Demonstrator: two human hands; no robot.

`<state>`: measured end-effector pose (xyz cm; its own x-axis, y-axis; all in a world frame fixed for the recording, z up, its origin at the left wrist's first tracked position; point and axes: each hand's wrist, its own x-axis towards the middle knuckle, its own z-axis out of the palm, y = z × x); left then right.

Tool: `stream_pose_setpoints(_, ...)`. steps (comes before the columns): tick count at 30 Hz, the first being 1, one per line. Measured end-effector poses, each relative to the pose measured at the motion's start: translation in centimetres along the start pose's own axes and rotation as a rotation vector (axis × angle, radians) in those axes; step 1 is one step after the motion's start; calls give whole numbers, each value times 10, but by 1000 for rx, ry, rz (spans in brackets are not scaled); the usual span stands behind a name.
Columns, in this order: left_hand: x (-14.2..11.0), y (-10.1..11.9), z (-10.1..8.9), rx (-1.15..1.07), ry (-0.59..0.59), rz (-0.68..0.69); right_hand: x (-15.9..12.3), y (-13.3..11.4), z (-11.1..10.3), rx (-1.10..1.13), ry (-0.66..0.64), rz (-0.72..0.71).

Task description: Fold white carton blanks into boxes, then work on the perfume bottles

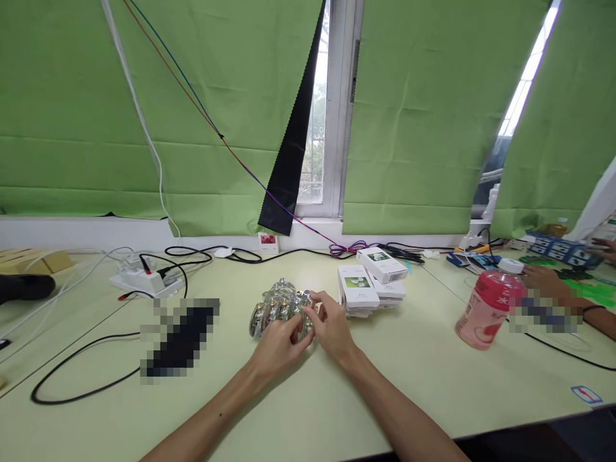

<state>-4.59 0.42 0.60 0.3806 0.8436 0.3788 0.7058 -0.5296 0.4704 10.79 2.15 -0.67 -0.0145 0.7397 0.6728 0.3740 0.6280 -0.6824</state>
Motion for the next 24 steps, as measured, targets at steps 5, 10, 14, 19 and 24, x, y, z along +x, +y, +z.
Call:
stream_pose_setpoints(5, 0, 1, -1, -2, -3, -5, 0, -3, -1, 2, -4, 1)
stream_pose_setpoints(10, 0, 2, -1, -5, -1, -12, 0, -6, -3, 8, -15, 7)
stream_pose_setpoints(14, 0, 3, -1, -17, 5, -10, -1, -5, -3, -16, -24, -3)
stream_pose_setpoints(19, 0, 3, 0, -13, 8, -12, -2, -4, -3, -40, -10, -43)
stream_pose_setpoints(24, 0, 3, -1, -2, -4, -21, -1, -5, -3, -31, -15, -42)
